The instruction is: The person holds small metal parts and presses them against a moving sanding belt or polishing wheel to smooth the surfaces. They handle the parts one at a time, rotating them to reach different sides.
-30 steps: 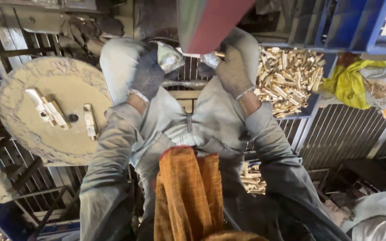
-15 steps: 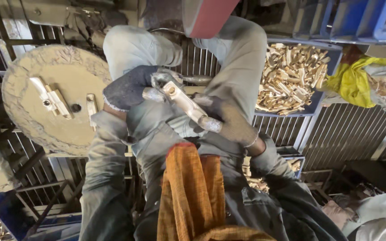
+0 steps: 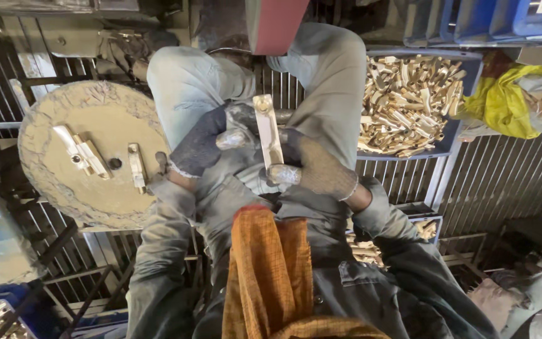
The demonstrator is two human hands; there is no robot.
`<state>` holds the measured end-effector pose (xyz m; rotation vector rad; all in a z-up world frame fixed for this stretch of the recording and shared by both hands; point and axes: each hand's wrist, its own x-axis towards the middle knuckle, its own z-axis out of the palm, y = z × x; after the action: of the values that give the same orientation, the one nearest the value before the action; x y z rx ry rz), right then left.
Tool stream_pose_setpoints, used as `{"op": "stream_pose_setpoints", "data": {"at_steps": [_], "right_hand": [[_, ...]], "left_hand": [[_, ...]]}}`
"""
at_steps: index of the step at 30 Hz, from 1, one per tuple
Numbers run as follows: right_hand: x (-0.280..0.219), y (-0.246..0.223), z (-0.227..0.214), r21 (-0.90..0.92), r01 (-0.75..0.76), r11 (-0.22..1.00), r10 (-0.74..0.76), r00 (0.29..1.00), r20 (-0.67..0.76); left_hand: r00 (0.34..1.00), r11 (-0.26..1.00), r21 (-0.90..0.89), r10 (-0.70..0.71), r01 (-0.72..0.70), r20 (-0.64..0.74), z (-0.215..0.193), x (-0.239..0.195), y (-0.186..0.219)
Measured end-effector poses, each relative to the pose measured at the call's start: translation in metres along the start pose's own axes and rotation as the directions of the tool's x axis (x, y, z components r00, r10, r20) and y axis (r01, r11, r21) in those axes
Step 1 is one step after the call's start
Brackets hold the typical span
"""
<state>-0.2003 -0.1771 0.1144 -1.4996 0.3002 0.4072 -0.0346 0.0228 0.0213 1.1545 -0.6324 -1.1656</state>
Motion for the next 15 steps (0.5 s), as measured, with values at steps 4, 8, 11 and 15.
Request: {"op": "stream_pose_setpoints", "data": {"at_steps": [4,8,11,15], "right_hand": [[0.012,0.017,0.006,0.156,-0.059,0.986,0.061,0.998,-0.01],[0.032,0.022,0.003,0.294,-0.182,0.938,0.2,0.979,-0.031],[0.049,0.018,-0.002,0.468,-0.199,0.861,0.247,0.968,-0.041],[0.063,0.012,-0.012,0.56,-0.18,0.809,0.241,0.97,-0.036]], "left_hand": [[1.0,0.998,-0.06,-0.014,0.015,0.018,-0.006,0.01,-0.011],[0.989,0.986,-0.082,-0.147,0.147,0.0,-0.017,0.025,-0.017],[0.975,0.977,0.025,-0.212,0.214,-0.069,-0.026,0.039,-0.019],[0.984,0.925,-0.338,-0.18,0.173,0.011,-0.029,0.053,-0.021]]}}
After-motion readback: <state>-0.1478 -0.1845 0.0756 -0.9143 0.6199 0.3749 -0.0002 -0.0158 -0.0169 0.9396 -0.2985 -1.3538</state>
